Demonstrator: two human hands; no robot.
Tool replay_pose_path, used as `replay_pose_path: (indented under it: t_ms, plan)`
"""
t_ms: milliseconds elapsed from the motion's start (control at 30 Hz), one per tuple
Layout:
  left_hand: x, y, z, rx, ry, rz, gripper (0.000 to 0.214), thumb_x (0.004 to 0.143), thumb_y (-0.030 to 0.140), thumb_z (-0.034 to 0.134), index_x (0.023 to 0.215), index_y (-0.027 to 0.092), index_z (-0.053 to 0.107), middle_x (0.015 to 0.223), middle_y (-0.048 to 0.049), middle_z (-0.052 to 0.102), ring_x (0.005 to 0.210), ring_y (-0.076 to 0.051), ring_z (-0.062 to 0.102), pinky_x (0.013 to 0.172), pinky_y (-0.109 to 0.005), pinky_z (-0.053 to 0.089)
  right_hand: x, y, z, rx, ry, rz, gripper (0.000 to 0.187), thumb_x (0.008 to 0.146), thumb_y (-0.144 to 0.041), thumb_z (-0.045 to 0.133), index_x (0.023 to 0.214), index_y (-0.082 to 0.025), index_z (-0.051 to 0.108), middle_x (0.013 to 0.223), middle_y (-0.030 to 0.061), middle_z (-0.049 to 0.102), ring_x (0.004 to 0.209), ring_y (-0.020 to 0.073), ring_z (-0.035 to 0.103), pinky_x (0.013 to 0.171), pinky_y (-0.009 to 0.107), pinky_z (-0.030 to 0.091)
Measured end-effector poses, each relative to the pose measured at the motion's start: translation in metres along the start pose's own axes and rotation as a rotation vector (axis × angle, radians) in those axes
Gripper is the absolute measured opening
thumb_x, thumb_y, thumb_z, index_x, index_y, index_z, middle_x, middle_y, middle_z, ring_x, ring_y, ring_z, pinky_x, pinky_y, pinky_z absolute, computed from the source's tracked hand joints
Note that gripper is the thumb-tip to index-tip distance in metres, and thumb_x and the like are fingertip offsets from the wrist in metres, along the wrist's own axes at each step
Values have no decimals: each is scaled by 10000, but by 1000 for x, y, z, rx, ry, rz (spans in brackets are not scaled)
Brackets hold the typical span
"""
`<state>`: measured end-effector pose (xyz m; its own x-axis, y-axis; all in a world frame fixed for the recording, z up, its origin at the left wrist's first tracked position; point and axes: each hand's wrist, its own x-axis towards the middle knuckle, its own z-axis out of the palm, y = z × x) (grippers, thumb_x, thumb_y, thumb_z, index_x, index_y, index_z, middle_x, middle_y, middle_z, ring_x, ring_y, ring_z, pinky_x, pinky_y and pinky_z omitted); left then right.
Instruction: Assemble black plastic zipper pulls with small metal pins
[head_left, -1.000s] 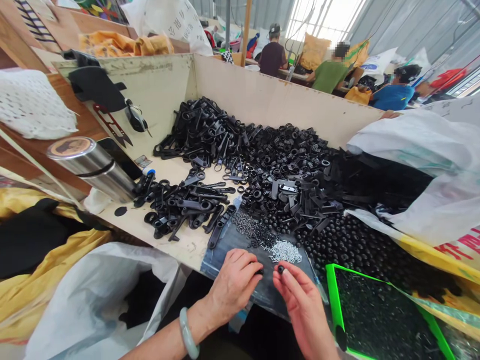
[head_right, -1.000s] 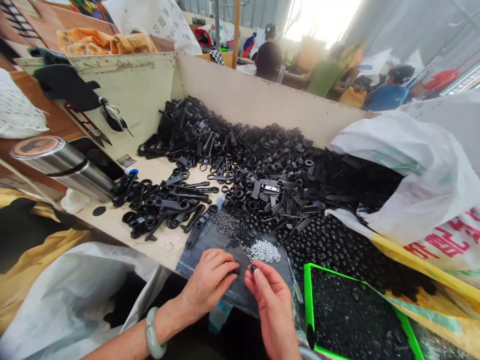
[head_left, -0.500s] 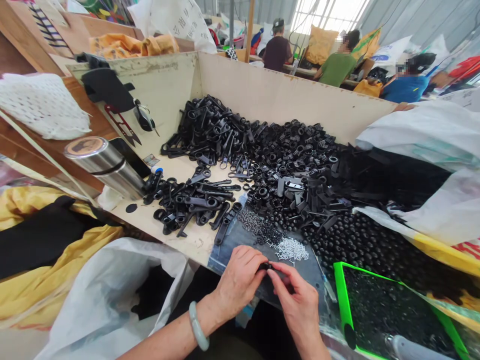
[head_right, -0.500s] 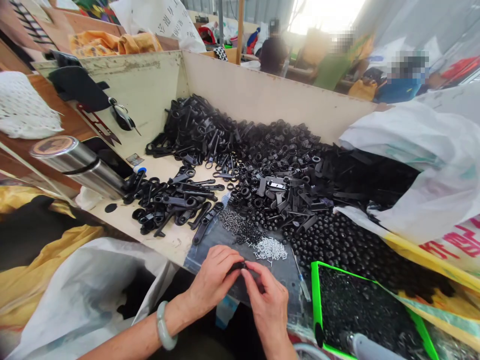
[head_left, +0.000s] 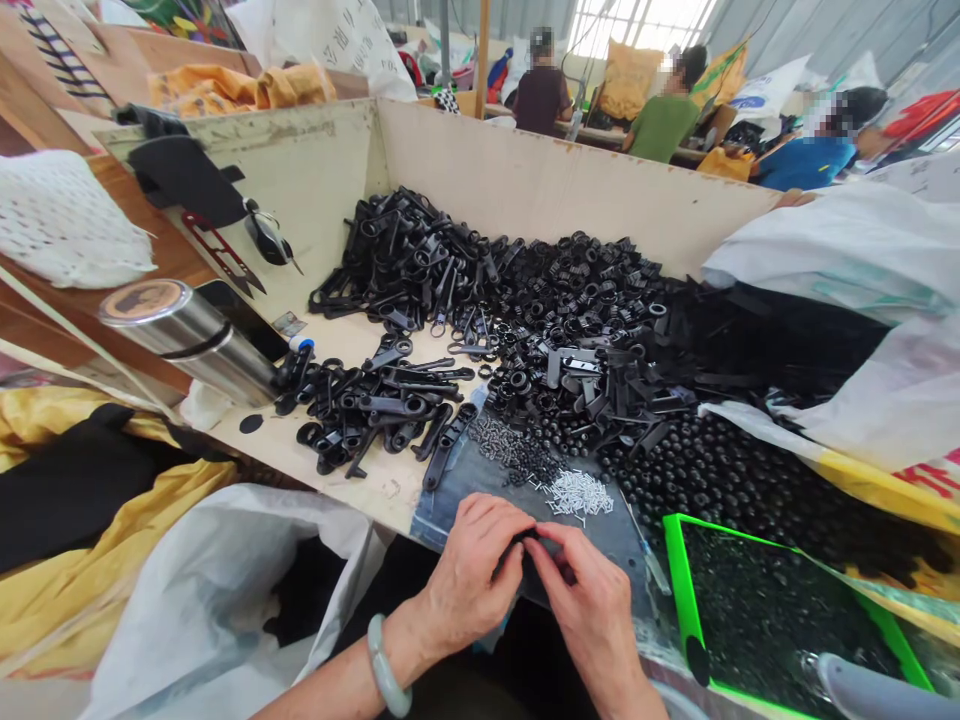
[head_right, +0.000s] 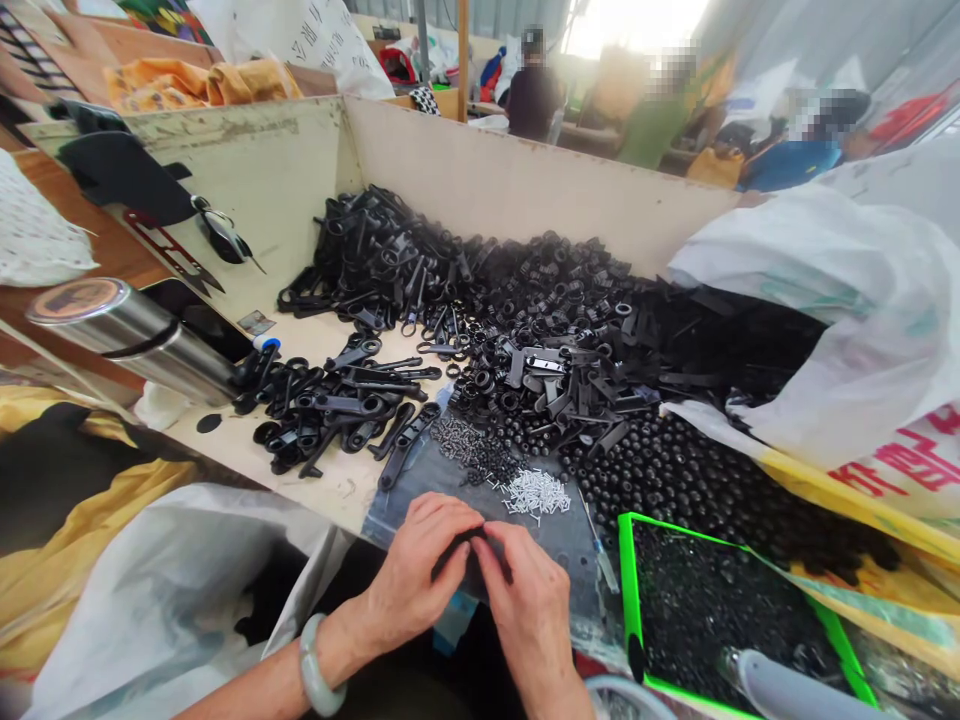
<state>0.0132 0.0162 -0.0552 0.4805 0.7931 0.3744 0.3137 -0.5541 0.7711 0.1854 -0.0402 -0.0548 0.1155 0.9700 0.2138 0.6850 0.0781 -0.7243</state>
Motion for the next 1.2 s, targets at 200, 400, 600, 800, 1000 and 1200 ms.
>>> replay_pose_path:
  t_ms: [200, 400, 600, 800, 1000, 1200]
  plan:
    - [2, -5, 7, 38, 50, 18, 149, 991, 191, 584, 1101, 239, 671, 1012, -16, 761, 976, -182, 676, 1046, -420, 396, 20, 7, -15, -18, -51, 96, 278, 1003, -437, 548, 1104, -249, 728, 975, 17, 771, 657, 137, 694, 651, 244, 567]
    - [2, -9, 12, 47, 73, 16, 108, 1008, 200, 570, 1041, 221, 671, 980, -12, 759, 955, -172, 675, 1005, -405, 396, 56, 8, -1, -337, -44, -5, 288, 1030, -398, 470, 1014, -257, 721, 955, 30, 715, 744, 166, 671, 657, 272, 475]
    - [0, -11, 13, 25, 81, 5, 138, 1015, 232, 552, 1044, 227, 687, 973, -32, 765, 949, -189, 682, 1003, -425, 408, 54, 11, -6, -373, -85, -51, 261, 1030, -385, 478, 983, -274, 709, 955, 18, 688, 743, 148, 658, 636, 251, 457]
    - [-1, -11, 14, 17, 74, -6, 113, 995, 208, 583, 1046, 227, 682, 1002, -19, 764, 971, -184, 679, 1015, -413, 387, 63, 13, -8, -491, -140, -210, 322, 1043, -263, 415, 1176, -279, 708, 1018, 47, 678, 814, 158, 660, 700, 257, 481]
    - [2, -11, 13, 16, 96, 10, 111, 999, 196, 574, 1035, 224, 675, 988, -10, 764, 950, -176, 677, 1007, -400, 383, 56, 19, -12, -569, -164, -344, 343, 993, -168, 449, 1176, -257, 726, 1008, 67, 692, 859, 196, 656, 745, 292, 483]
    - [0, -10, 12, 10, 82, 6, 103, 1000, 190, 576, 1041, 227, 663, 974, 4, 754, 945, -167, 663, 1000, -395, 369, 37, 28, -31, -479, -121, -330, 306, 1021, -203, 443, 1185, -274, 691, 1094, 50, 669, 873, 170, 674, 759, 276, 508]
